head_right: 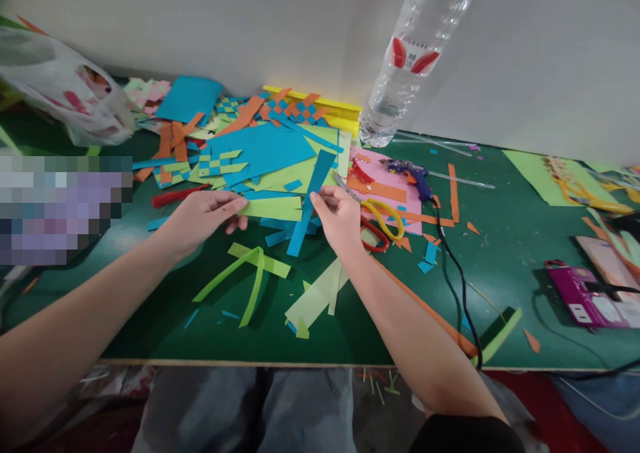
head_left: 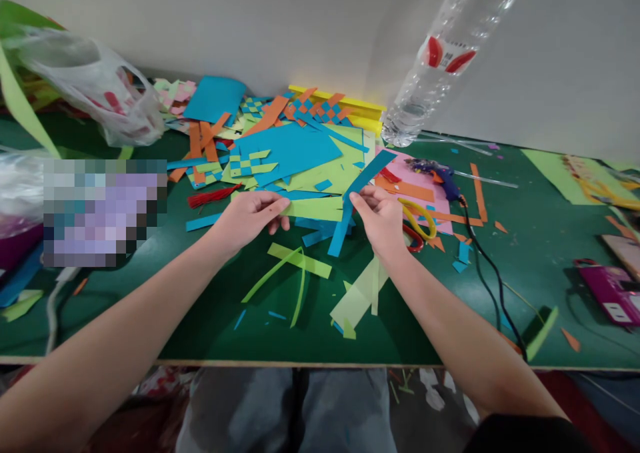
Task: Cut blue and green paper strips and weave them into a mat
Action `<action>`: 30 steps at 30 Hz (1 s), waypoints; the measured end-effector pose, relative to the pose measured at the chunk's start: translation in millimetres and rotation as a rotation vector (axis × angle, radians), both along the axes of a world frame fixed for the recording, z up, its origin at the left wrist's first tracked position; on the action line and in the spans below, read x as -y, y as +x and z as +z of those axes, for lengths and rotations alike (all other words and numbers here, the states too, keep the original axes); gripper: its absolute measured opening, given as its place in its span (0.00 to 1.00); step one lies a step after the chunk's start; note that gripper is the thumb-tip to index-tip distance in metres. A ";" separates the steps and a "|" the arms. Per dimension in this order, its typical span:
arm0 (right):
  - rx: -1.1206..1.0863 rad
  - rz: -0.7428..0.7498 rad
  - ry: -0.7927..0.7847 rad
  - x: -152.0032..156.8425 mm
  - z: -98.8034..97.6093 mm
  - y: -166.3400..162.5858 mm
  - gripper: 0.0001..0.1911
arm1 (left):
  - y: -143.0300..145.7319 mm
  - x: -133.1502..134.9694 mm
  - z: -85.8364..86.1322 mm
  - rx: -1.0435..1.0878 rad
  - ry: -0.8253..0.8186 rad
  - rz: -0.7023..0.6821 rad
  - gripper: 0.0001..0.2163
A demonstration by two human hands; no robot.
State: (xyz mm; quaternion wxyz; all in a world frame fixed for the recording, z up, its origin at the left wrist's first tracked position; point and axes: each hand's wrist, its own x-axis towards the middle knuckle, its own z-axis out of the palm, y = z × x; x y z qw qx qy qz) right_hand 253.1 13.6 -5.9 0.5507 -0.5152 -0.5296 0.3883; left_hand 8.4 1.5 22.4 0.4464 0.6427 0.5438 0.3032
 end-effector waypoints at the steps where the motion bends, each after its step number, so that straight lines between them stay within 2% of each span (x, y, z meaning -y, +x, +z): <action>1: -0.004 0.000 0.001 0.1 0.1 -0.1 0.12 | 0.0 0.0 0.1 0.007 -0.004 0.006 0.14; 11: -0.021 -0.004 0.092 1.8 1.5 -0.7 0.10 | 1.5 -1.5 -2.1 0.071 -0.039 0.089 0.12; 30: 0.047 -0.011 0.129 14.9 14.6 -7.4 0.12 | 1.6 -0.5 -1.2 0.002 -0.004 -0.057 0.18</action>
